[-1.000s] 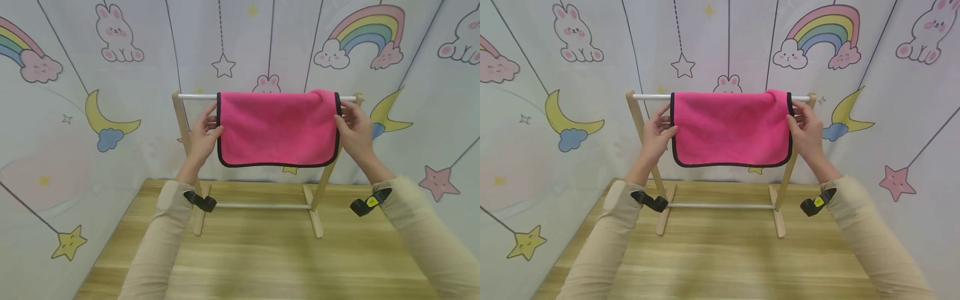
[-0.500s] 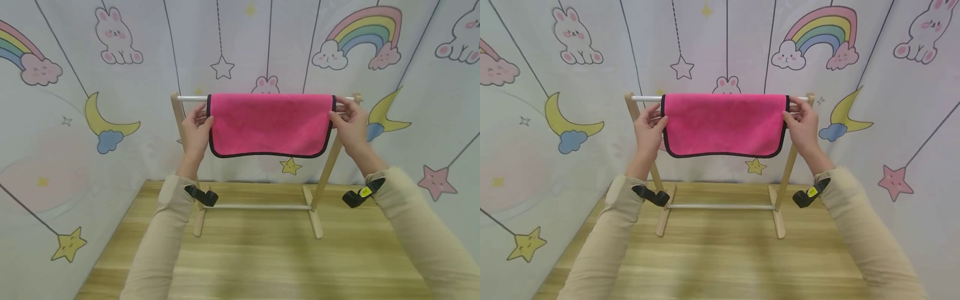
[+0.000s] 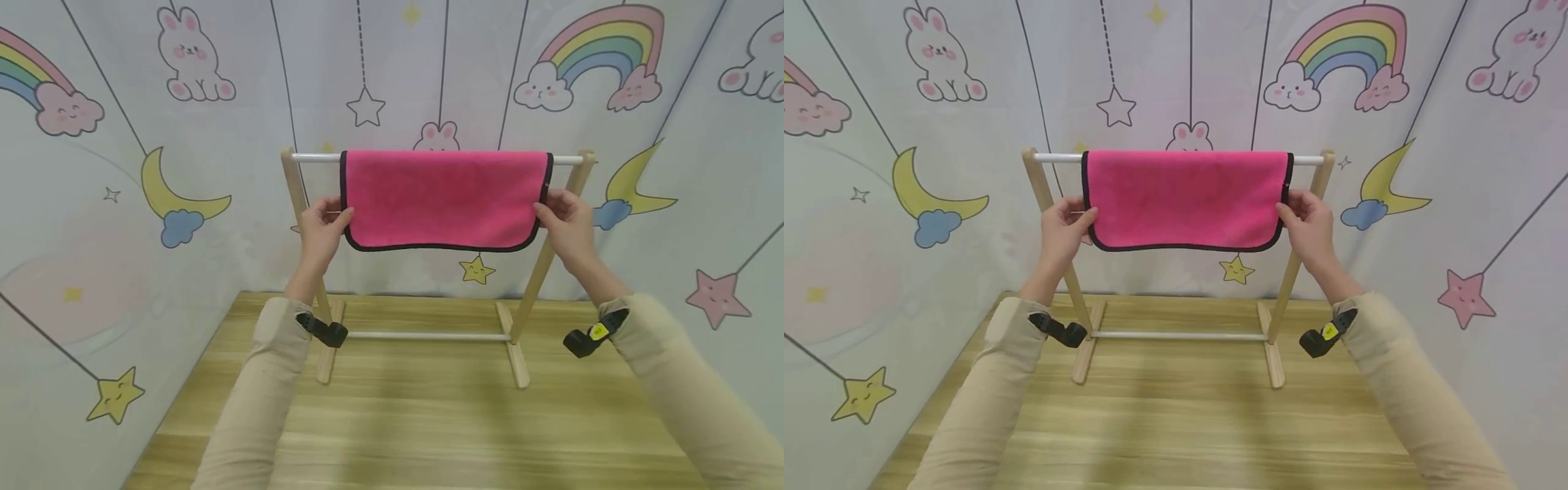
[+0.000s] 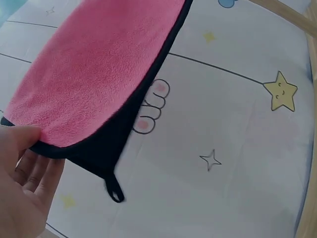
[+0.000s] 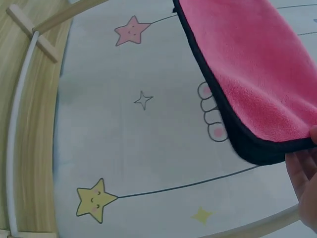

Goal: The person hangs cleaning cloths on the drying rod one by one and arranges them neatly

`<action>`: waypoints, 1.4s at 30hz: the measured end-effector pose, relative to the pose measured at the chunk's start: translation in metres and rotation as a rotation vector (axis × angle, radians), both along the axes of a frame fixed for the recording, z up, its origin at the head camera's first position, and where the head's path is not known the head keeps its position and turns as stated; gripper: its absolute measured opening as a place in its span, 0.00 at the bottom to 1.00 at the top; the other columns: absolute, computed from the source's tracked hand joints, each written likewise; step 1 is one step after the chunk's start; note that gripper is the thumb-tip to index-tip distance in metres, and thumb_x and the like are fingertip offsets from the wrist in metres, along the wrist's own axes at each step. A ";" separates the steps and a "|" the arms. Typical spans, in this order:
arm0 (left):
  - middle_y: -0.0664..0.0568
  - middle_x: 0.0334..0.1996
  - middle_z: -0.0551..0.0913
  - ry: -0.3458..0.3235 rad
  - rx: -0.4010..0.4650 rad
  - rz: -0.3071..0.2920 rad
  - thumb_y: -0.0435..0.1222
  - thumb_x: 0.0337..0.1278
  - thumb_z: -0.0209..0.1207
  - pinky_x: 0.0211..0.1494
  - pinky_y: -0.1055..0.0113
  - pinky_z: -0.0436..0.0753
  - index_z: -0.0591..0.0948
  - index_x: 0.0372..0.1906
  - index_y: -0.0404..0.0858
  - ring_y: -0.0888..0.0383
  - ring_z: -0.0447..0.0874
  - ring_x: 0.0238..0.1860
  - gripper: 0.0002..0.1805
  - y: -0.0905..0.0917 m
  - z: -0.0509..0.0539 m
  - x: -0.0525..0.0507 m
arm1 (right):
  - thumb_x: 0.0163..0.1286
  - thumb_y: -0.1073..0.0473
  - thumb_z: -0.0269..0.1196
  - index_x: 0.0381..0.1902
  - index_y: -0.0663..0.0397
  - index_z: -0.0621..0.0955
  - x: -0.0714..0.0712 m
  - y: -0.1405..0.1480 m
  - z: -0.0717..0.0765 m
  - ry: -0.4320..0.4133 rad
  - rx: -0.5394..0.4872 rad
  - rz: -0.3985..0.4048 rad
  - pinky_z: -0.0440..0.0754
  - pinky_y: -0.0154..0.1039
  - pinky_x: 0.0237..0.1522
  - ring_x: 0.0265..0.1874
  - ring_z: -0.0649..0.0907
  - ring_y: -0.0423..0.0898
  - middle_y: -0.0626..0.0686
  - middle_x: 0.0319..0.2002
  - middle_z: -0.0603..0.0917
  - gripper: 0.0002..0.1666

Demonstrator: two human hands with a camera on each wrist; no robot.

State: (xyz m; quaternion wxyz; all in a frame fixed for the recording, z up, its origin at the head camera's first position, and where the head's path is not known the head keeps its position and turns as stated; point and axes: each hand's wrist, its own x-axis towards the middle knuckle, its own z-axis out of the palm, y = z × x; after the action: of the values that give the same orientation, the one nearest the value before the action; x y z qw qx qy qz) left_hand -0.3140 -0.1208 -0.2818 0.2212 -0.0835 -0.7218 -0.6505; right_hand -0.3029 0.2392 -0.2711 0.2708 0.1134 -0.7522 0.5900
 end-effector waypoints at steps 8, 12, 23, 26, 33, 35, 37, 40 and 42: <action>0.46 0.40 0.78 0.104 0.055 0.044 0.35 0.56 0.58 0.41 0.74 0.79 0.77 0.49 0.33 0.59 0.77 0.37 0.16 -0.001 0.020 0.007 | 0.61 0.65 0.60 0.42 0.55 0.79 0.002 -0.005 0.019 0.036 -0.054 -0.028 0.76 0.22 0.27 0.27 0.78 0.34 0.40 0.29 0.80 0.10; 0.46 0.39 0.78 0.039 0.031 0.036 0.33 0.56 0.58 0.38 0.75 0.80 0.76 0.48 0.32 0.61 0.77 0.36 0.15 -0.001 0.007 0.005 | 0.62 0.64 0.60 0.45 0.58 0.77 0.003 -0.003 0.007 -0.027 0.010 -0.043 0.77 0.22 0.28 0.28 0.78 0.33 0.38 0.28 0.79 0.12; 0.43 0.42 0.76 -0.017 -0.029 0.008 0.29 0.55 0.58 0.40 0.72 0.81 0.73 0.51 0.30 0.60 0.77 0.37 0.18 -0.003 -0.004 0.003 | 0.60 0.65 0.61 0.42 0.61 0.76 0.001 -0.002 -0.011 -0.036 0.037 -0.007 0.78 0.22 0.30 0.28 0.78 0.33 0.39 0.28 0.79 0.12; 0.39 0.44 0.76 -0.058 -0.061 -0.028 0.26 0.55 0.56 0.43 0.69 0.81 0.72 0.50 0.26 0.59 0.77 0.38 0.17 0.000 0.000 0.011 | 0.60 0.68 0.60 0.44 0.65 0.75 0.002 -0.002 -0.014 -0.032 0.055 0.010 0.78 0.22 0.31 0.28 0.78 0.33 0.40 0.29 0.78 0.13; 0.40 0.43 0.77 -0.066 -0.065 -0.025 0.26 0.55 0.56 0.42 0.69 0.82 0.74 0.46 0.27 0.58 0.77 0.38 0.13 -0.003 -0.012 -0.001 | 0.61 0.68 0.60 0.45 0.62 0.76 0.002 0.000 -0.018 -0.026 0.026 0.017 0.78 0.23 0.32 0.28 0.78 0.34 0.40 0.30 0.78 0.13; 0.41 0.42 0.77 -0.065 -0.061 -0.026 0.26 0.54 0.57 0.41 0.69 0.82 0.74 0.46 0.27 0.58 0.77 0.38 0.13 -0.004 -0.014 -0.002 | 0.61 0.68 0.59 0.44 0.64 0.76 0.003 0.001 -0.021 -0.026 0.027 0.026 0.79 0.23 0.31 0.28 0.78 0.34 0.41 0.30 0.78 0.12; 0.42 0.41 0.77 -0.066 -0.059 -0.026 0.27 0.54 0.57 0.41 0.70 0.82 0.74 0.46 0.27 0.59 0.77 0.38 0.14 -0.004 -0.016 -0.003 | 0.61 0.69 0.59 0.44 0.65 0.76 0.003 0.002 -0.023 -0.030 0.028 0.030 0.79 0.23 0.31 0.28 0.78 0.34 0.41 0.30 0.78 0.13; 0.44 0.40 0.77 -0.053 -0.048 -0.031 0.27 0.54 0.57 0.40 0.71 0.82 0.74 0.46 0.27 0.60 0.77 0.37 0.14 -0.004 -0.017 -0.003 | 0.61 0.68 0.59 0.46 0.66 0.75 0.003 0.002 -0.024 -0.025 0.047 0.009 0.78 0.22 0.31 0.28 0.78 0.33 0.40 0.30 0.78 0.14; 0.45 0.39 0.77 -0.043 -0.037 -0.036 0.28 0.54 0.58 0.39 0.72 0.82 0.74 0.47 0.27 0.61 0.78 0.36 0.14 -0.004 -0.017 -0.003 | 0.61 0.68 0.59 0.46 0.67 0.75 0.004 0.002 -0.023 -0.027 0.058 -0.003 0.77 0.21 0.31 0.28 0.77 0.33 0.39 0.30 0.78 0.15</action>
State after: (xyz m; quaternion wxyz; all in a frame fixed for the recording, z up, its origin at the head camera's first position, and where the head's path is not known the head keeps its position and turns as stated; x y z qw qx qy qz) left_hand -0.3174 -0.1249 -0.2984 0.1925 -0.0865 -0.7366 -0.6426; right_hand -0.2991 0.2412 -0.2944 0.2580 0.1121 -0.7727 0.5691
